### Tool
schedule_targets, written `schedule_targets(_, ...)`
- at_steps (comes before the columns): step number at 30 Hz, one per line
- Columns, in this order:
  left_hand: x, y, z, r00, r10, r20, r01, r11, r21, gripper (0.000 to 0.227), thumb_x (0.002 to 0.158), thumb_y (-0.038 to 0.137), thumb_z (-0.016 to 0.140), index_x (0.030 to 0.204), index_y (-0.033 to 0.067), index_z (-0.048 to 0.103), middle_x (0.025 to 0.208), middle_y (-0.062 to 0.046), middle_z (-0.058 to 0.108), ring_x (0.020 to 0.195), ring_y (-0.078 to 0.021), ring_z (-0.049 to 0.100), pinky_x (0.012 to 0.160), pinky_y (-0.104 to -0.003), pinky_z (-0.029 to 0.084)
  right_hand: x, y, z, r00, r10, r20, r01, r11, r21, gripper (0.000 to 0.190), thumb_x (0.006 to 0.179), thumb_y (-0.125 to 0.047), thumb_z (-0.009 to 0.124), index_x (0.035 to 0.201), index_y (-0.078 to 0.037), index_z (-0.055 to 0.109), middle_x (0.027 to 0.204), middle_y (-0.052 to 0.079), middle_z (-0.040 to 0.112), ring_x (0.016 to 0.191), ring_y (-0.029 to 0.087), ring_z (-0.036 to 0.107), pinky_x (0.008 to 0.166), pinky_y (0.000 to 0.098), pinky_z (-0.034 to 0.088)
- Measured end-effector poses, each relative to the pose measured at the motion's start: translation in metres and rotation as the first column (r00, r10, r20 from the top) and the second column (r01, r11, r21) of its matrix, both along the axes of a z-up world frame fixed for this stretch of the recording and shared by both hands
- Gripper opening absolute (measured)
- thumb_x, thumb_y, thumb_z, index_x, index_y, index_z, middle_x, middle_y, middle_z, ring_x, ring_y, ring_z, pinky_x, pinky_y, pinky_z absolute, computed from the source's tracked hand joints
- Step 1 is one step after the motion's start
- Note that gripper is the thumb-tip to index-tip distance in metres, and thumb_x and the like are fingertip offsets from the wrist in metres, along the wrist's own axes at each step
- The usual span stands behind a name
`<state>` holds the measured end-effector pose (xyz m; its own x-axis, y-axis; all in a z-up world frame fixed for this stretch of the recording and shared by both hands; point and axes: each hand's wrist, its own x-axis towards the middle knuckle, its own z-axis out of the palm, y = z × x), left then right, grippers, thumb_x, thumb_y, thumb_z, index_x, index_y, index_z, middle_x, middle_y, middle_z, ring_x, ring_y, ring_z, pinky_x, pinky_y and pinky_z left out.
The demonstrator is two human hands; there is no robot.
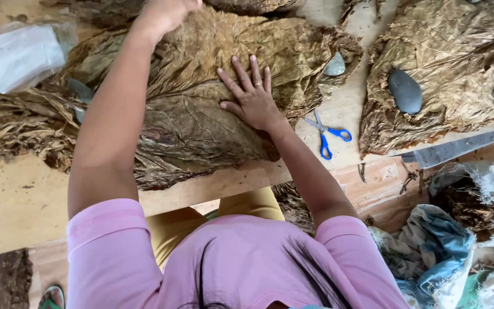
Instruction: The person removes small fibrous pieces from a large dried leaf using hands and scissors, then places stones on the leaf to weigh it down. The person repeats this process on multiple leaves, smoothing and adjusting them on a wooden table.
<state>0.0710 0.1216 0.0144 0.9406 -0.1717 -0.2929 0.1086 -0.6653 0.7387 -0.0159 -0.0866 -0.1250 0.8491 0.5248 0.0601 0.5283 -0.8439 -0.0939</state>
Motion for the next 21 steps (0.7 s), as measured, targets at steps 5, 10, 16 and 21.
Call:
schedule_targets(5, 0.019, -0.009, 0.013, 0.95, -0.308, -0.053, 0.307, 0.951, -0.026, 0.019, 0.08, -0.007, 0.052, 0.084, 0.0112, 0.048, 0.092, -0.004, 0.047, 0.078, -0.0145, 0.046, 0.056, -0.022, 0.043, 0.002, -0.002, -0.007, 1.0, 0.004, 0.014, -0.004, 1.0, -0.016, 0.07, 0.098, -0.067, 0.026, 0.155, -0.032, 0.005, 0.16, 0.006, -0.003, 0.143, 0.043, -0.009, 0.111, 0.0677, 0.003)
schedule_targets(10, 0.012, -0.055, 0.027, 0.937, -0.329, -0.122, 0.342, 0.778, 0.527, 0.027, 0.095, -0.004, 0.046, 0.119, -0.007, 0.056, 0.095, -0.015, 0.061, 0.058, -0.0157, 0.05, 0.045, -0.026, 0.04, 0.002, -0.001, -0.011, 0.998, -0.007, 0.057, 0.01, 0.999, -0.049, 0.07, 0.097, -0.069, 0.024, 0.154, -0.033, 0.005, 0.16, 0.007, 0.0, 0.143, 0.043, -0.005, 0.112, 0.0672, 0.005)
schedule_targets(16, 0.021, -0.086, -0.001, 0.928, -0.37, 0.037, 0.317, 0.841, 0.438, 0.035, 0.085, 0.031, 0.075, 0.109, 0.0056, 0.068, 0.101, -0.011, 0.07, 0.083, -0.0237, 0.065, 0.072, -0.035, 0.053, 0.003, -0.001, -0.012, 1.0, -0.01, 0.02, 0.011, 1.0, -0.01, 0.071, 0.097, -0.07, 0.024, 0.154, -0.034, 0.005, 0.16, 0.005, -0.002, 0.143, 0.042, -0.007, 0.112, 0.0677, 0.003)
schedule_targets(21, -0.024, -0.088, -0.059, 0.692, -0.587, 0.42, 0.154, 0.689, 0.709, 0.018, 0.087, 0.0, 0.068, 0.07, 0.0002, 0.063, 0.093, -0.012, 0.058, 0.082, -0.0246, 0.05, 0.068, -0.041, 0.041, 0.003, -0.001, 0.002, 0.993, -0.015, -0.119, 0.013, 1.0, -0.02, 0.071, 0.094, -0.068, 0.017, 0.153, -0.03, 0.006, 0.159, 0.008, -0.002, 0.139, 0.041, -0.015, 0.109, 0.0634, -0.009)
